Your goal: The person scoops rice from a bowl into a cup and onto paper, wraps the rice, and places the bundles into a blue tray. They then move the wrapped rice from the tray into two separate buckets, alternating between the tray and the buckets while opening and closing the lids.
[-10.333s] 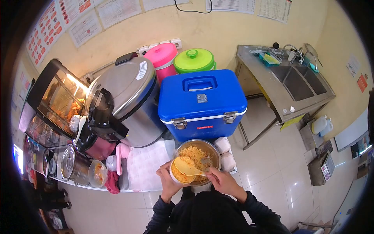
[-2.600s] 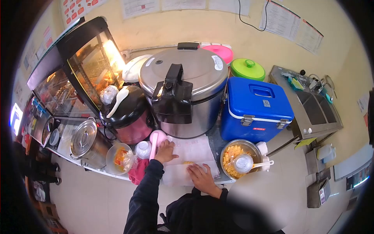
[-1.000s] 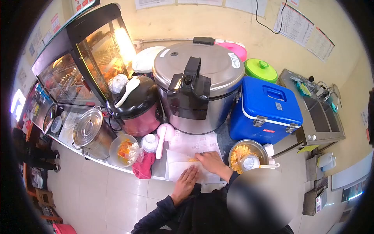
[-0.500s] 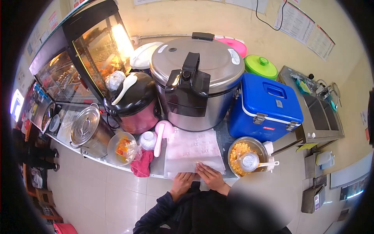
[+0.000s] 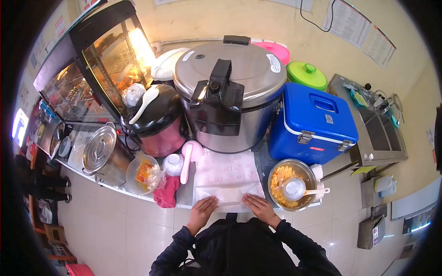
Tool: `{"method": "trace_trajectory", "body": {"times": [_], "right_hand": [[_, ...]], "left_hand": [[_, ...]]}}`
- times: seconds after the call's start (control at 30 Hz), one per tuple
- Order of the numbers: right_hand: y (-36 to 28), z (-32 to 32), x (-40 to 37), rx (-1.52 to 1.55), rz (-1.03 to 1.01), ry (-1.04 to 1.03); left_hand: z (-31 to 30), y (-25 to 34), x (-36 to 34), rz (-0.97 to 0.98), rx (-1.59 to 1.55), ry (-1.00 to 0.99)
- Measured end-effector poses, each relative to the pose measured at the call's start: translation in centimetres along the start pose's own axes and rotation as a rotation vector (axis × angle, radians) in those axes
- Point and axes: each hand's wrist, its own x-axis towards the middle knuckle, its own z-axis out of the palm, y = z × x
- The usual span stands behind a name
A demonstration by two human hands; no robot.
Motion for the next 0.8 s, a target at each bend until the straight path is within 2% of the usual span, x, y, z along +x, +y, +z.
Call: {"method": "trace_trajectory", "body": {"times": [0.13,0.23,0.33,0.43,0.53,0.63,0.73,0.8], "right_hand": [[-0.2,0.3,0.2,0.128,0.157,0.063],[-0.7,0.0,1.6,0.108,0.285,-0.001],[-1.2,-0.2,3.9,0.093,0.54,-0.11],[-0.8,0.2,6.2,-0.002,0.618,-0.22],[-0.1,1.5,8.4,-0.154,0.651,-0.307],[-0.1,0.4,10.1,-0.371,0.497,-0.143],[1.6,1.1,11.4,-0.352,0.429,-0.36],[2.3,1.3,11.5,-0.301,0.393,-0.463]], "left_hand": [[-0.7,-1.2,0.7,-0.047,-0.114,-0.063],[-1.1,-1.9,2.0,-0.122,-0.175,-0.108],[-0.5,-2.9,3.2,-0.201,-0.204,-0.168],[-0.5,-4.8,4.6,-0.4,-0.393,-0.378],[-1.4,-5.3,7.3,-0.503,-0.254,-0.541],[-1.0,-5.1,8.7,-0.162,-0.018,-0.238],[-1.0,-5.7,10.6,-0.012,0.055,-0.413],[0.1,-6.5,10.6,-0.08,-0.008,-0.48]]}}
